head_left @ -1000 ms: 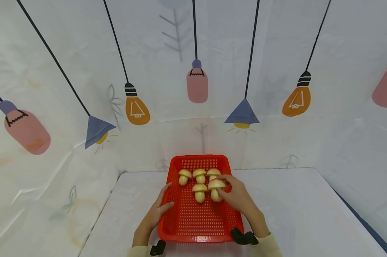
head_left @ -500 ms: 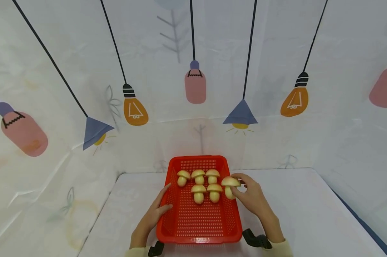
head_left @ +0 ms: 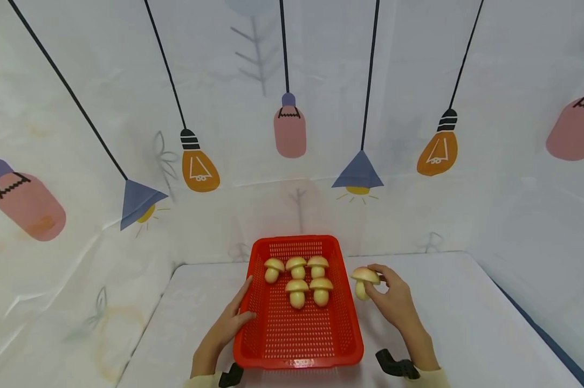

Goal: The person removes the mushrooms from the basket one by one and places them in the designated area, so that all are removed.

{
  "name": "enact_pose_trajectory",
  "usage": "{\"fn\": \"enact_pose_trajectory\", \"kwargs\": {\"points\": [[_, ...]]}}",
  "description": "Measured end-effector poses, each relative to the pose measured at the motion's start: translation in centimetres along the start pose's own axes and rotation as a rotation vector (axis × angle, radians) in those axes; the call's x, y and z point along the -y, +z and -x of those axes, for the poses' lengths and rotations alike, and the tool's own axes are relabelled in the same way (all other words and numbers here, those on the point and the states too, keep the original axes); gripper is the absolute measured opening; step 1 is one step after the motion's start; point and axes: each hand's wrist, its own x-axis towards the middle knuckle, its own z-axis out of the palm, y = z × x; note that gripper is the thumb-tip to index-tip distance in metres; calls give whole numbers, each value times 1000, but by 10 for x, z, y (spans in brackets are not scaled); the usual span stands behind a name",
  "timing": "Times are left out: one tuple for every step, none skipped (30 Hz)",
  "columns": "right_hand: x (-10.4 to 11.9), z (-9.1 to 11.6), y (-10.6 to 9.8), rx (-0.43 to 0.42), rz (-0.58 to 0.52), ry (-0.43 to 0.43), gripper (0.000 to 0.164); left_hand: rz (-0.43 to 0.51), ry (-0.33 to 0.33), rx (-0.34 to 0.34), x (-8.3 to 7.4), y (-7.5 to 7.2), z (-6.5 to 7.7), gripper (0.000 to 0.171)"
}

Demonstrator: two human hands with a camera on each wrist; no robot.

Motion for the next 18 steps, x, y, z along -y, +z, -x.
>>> {"fn": "enact_pose_trajectory", "kwargs": {"points": [[-3, 2, 0, -4, 4, 10, 35, -1, -2, 2, 0, -1, 1, 92], [-6, 4, -1, -6, 9, 21, 35, -5, -6, 3, -1, -2, 2, 92], [-10, 6, -1, -8, 16, 33, 35, -7, -8, 4, -1, -3, 2, 92], [-14, 8, -2, -5, 22, 47, 35, -6, -12, 5, -1, -4, 3, 92], [-18, 10, -2, -2, 29, 59, 35, -9, -12, 4, -1, -4, 3, 92], [-23, 13, -3, 3, 35, 69, 35, -13, -11, 6, -1, -5, 3, 92], [-28, 15, -3, 11, 41, 79, 35, -16, -13, 7, 0, -5, 3, 91], [-33, 16, -3, 21, 51, 88, 35, -21, -12, 8, 0, -5, 3, 91], [-38, 18, -3, 36, 59, 96, 35, -28, -10, 11, -1, -6, 2, 91], [-42, 20, -3, 55, 63, 107, 35, -38, -9, 16, -1, -6, 2, 90], [-46, 21, -2, 73, 65, 117, 35, -49, -5, 19, -1, -7, 2, 90], [-50, 22, -2, 94, 67, 130, 36, -58, -3, 21, -1, -7, 2, 90], [-54, 23, -1, 114, 68, 140, 36, -68, -2, 23, -1, -7, 2, 90], [-57, 24, 0, 132, 60, 155, 36, -78, 3, 25, -2, -8, 2, 91], [-61, 24, 1, 149, 56, 165, 36, -86, 5, 25, -2, -8, 2, 90], [-63, 25, 2, 164, 51, 175, 36, -92, 7, 23, -2, -8, 1, 90], [-66, 25, 3, 176, 46, 182, 36, -95, 9, 20, -2, -7, 1, 90], [-68, 26, 4, 185, 43, 185, 36, -97, 11, 16, -2, -6, 1, 89]]}}
